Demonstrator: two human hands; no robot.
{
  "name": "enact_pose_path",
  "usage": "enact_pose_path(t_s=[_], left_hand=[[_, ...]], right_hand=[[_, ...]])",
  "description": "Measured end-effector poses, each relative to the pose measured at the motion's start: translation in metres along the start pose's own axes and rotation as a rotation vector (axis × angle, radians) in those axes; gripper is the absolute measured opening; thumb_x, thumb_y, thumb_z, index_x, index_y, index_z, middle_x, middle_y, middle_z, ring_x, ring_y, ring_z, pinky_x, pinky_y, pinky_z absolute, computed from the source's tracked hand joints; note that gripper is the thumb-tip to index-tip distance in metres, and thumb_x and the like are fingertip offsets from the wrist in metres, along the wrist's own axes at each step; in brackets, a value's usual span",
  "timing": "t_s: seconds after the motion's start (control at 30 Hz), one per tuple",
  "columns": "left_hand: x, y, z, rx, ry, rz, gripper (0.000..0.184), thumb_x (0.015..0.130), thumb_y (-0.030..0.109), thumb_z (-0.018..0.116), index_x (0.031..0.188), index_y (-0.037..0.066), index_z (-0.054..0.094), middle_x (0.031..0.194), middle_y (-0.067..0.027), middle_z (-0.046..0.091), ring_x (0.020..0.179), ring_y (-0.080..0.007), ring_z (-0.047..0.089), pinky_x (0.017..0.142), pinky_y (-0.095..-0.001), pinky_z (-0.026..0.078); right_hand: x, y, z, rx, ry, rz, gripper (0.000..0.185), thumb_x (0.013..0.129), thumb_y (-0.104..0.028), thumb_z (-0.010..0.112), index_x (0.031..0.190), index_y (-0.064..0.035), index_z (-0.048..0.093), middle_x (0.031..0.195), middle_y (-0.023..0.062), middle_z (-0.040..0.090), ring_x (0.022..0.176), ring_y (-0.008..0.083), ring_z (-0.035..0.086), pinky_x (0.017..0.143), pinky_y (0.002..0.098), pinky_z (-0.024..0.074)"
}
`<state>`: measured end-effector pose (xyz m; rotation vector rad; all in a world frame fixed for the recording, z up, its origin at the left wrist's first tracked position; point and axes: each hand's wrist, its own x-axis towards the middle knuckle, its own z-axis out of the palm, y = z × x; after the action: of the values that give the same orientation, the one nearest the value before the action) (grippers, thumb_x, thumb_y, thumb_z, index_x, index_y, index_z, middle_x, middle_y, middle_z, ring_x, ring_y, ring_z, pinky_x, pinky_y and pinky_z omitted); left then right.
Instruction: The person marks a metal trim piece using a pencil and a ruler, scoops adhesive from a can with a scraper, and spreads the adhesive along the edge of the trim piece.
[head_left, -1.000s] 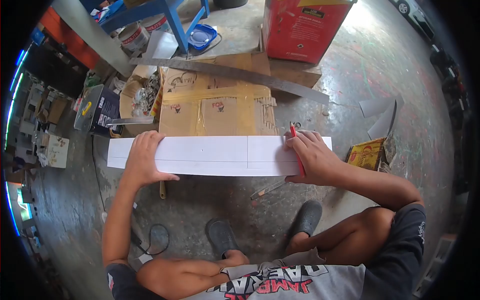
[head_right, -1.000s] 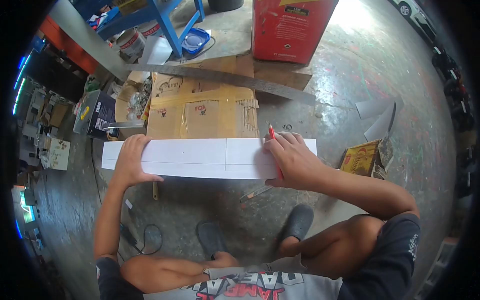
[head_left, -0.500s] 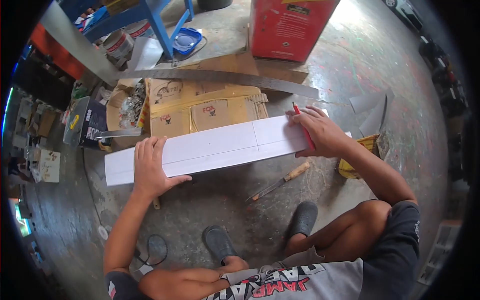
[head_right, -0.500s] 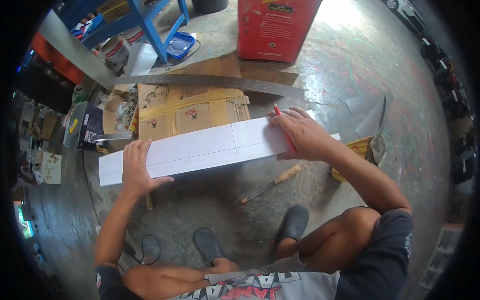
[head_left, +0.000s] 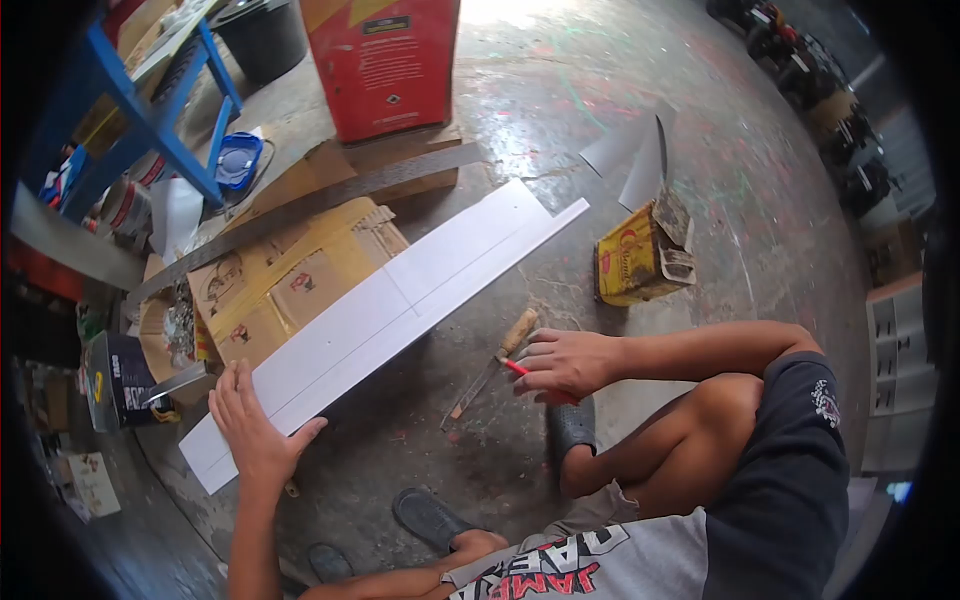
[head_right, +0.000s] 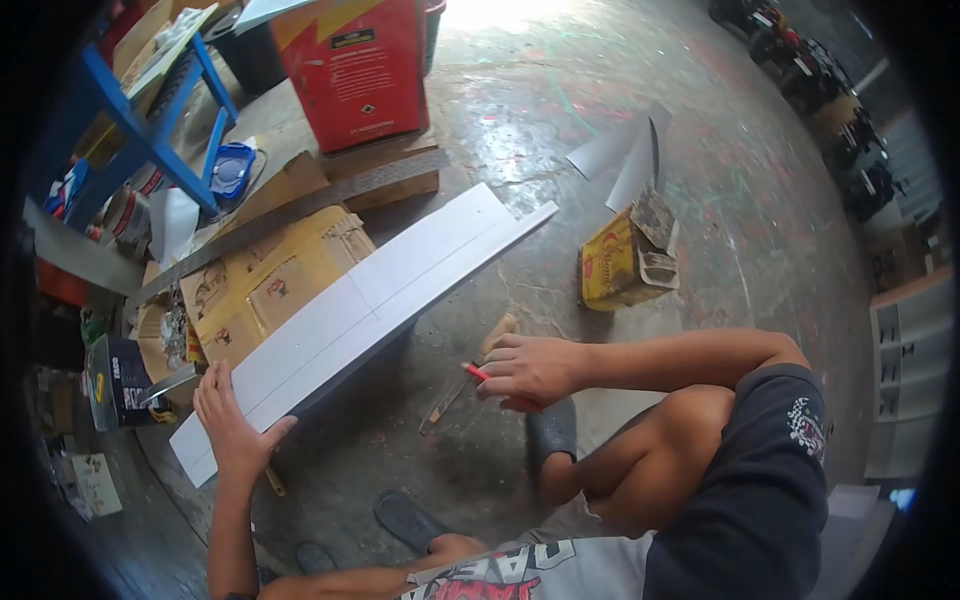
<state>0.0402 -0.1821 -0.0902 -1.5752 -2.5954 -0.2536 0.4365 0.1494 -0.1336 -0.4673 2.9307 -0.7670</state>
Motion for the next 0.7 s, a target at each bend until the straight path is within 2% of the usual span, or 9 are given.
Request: enact_pose_path(t_s=[0.13, 0.23, 0.33, 0.37, 0.43, 0.47, 0.57, 0.7], left_hand=[[0.006, 0.013, 0.001, -0.02, -0.023, 0.085, 0.141, 0.068, 0.074, 0.093, 0.17, -0.004, 0.035, 0.169, -0.0284, 0.041, 0.159, -0.0484, 0.034, 0.134, -0.0672, 0.019], [0.016, 0.036, -0.014, -0.116, 0.062, 0.193, 0.117, 0.076, 0.061, 0.096, 0.162, -0.001, 0.048, 0.158, -0.0255, 0.053, 0.149, -0.0472, 0.048, 0.128, -0.0661, 0.032], [0.009, 0.024, -0.009, -0.458, 0.183, 0.543, 0.074, 0.081, 0.04, 0.098, 0.139, 0.005, 0.069, 0.132, -0.017, 0.071, 0.123, -0.0391, 0.069, 0.108, -0.0564, 0.055], [0.005, 0.026, -0.011, -0.533, 0.154, 0.611, 0.062, 0.081, 0.034, 0.099, 0.131, 0.007, 0.073, 0.123, -0.0135, 0.072, 0.113, -0.0351, 0.071, 0.099, -0.0519, 0.057], [0.002, 0.042, -0.018, -0.686, 0.1, 0.749, 0.039, 0.082, 0.023, 0.099, 0.113, 0.011, 0.079, 0.106, -0.0065, 0.075, 0.094, -0.0272, 0.075, 0.083, -0.043, 0.061], [-0.001, 0.05, -0.016, -0.686, 0.131, 0.737, 0.033, 0.08, 0.022, 0.099, 0.106, 0.013, 0.081, 0.102, -0.0022, 0.076, 0.088, -0.0222, 0.074, 0.076, -0.0371, 0.06], [-0.012, 0.051, 0.0, -0.797, 0.021, 0.671, 0.033, 0.081, 0.02, 0.098, 0.108, 0.014, 0.081, 0.103, -0.0017, 0.076, 0.089, -0.0225, 0.074, 0.077, -0.038, 0.06], [-0.016, 0.058, 0.026, -0.914, -0.164, 0.642, 0.032, 0.084, 0.019, 0.097, 0.111, 0.015, 0.08, 0.103, -0.0016, 0.076, 0.088, -0.0218, 0.074, 0.077, -0.0381, 0.06]], right_hand=[[-0.065, 0.014, 0.034, 0.019, -0.255, 0.393, 0.043, 0.1, -0.031, 0.078, 0.139, -0.0176, 0.067, 0.122, 0.0092, 0.073, 0.122, 0.03, 0.069, 0.107, 0.0484, 0.0484], [-0.094, 0.023, 0.045, -0.009, -0.337, 0.634, 0.049, 0.098, -0.034, 0.079, 0.141, -0.0163, 0.066, 0.124, 0.01, 0.075, 0.124, 0.0299, 0.07, 0.105, 0.0481, 0.0488], [-0.108, 0.032, 0.063, 0.022, -0.46, 0.783, 0.055, 0.096, -0.038, 0.082, 0.143, -0.0158, 0.065, 0.128, 0.0113, 0.076, 0.127, 0.0307, 0.071, 0.104, 0.0501, 0.0508], [-0.109, 0.034, 0.063, 0.061, -0.536, 0.815, 0.056, 0.096, -0.039, 0.082, 0.144, -0.0153, 0.065, 0.129, 0.0123, 0.076, 0.129, 0.0316, 0.071, 0.104, 0.051, 0.0518], [-0.12, 0.043, 0.076, 0.06, -0.511, 0.794, 0.059, 0.094, -0.037, 0.084, 0.144, -0.014, 0.063, 0.124, 0.0162, 0.077, 0.124, 0.0367, 0.073, 0.102, 0.0519, 0.0543], [-0.122, 0.048, 0.081, 0.062, -0.5, 0.791, 0.06, 0.093, -0.037, 0.085, 0.143, -0.0133, 0.062, 0.121, 0.0181, 0.077, 0.121, 0.0393, 0.073, 0.101, 0.0523, 0.0555], [-0.118, 0.065, 0.088, 0.142, -0.553, 0.891, 0.063, 0.092, -0.038, 0.086, 0.143, -0.011, 0.062, 0.125, 0.0212, 0.076, 0.123, 0.0425, 0.072, 0.102, 0.0546, 0.0564], [-0.1, 0.081, 0.077, 0.138, -0.577, 0.925, 0.074, 0.093, -0.041, 0.085, 0.153, -0.0093, 0.054, 0.134, 0.0244, 0.073, 0.127, 0.0442, 0.071, 0.106, 0.0548, 0.0561]])
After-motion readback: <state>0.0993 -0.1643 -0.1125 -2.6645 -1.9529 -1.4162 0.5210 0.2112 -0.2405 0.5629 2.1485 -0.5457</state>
